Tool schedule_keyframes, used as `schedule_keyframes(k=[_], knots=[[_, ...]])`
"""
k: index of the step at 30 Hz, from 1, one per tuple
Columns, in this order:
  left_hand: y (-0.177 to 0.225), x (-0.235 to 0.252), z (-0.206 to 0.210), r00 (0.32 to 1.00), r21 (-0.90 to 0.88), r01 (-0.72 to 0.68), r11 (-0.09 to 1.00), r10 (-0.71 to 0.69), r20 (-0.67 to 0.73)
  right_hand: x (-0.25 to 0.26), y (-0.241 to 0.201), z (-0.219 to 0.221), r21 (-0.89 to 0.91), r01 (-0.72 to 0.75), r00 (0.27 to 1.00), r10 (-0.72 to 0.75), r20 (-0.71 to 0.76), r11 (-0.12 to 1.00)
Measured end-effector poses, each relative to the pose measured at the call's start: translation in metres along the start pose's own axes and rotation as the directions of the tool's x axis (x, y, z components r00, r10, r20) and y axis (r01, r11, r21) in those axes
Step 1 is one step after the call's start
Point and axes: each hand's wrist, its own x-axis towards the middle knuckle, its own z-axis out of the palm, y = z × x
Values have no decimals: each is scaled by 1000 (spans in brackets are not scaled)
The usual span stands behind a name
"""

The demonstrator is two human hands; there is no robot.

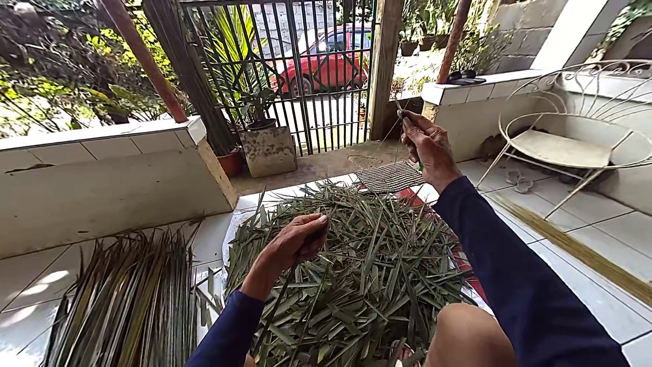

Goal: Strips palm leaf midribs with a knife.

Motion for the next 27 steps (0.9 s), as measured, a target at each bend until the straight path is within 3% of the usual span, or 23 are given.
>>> schedule_keyframes(k=[2, 4, 7, 10, 13, 18, 22, 27], knots=[[2, 0, 1, 1000, 1, -1, 1000, 1, 1, 7, 11, -7, -174, 29, 999, -35, -31, 984], [1, -1, 2, 1000, 13, 10, 1000, -9, -29, 25, 42, -32, -446, -64, 994, 19, -105, 893], [4, -2, -7, 989, 75, -11, 997, 22, -147, 27, 71, -57, -572, -184, 982, 132, -131, 799], [-4, 2, -17, 961, 95, -33, 995, 58, -269, -20, 72, -23, -529, -153, 985, 173, -11, 835], [-11, 11, -19, 934, 141, -25, 990, 73, -351, -78, 67, 32, -399, -33, 989, 87, 118, 916], [-28, 11, -15, 956, 218, 8, 976, 57, -288, -133, 81, 105, -255, -39, 947, 117, 298, 966], [-55, -2, -16, 979, 256, 77, 964, -23, -204, -147, 92, 117, -296, -68, 951, 152, 271, 953], [-90, -45, -42, 957, 281, 278, 919, -240, -160, -131, 103, 90, -291, -154, 967, 205, 153, 944]])
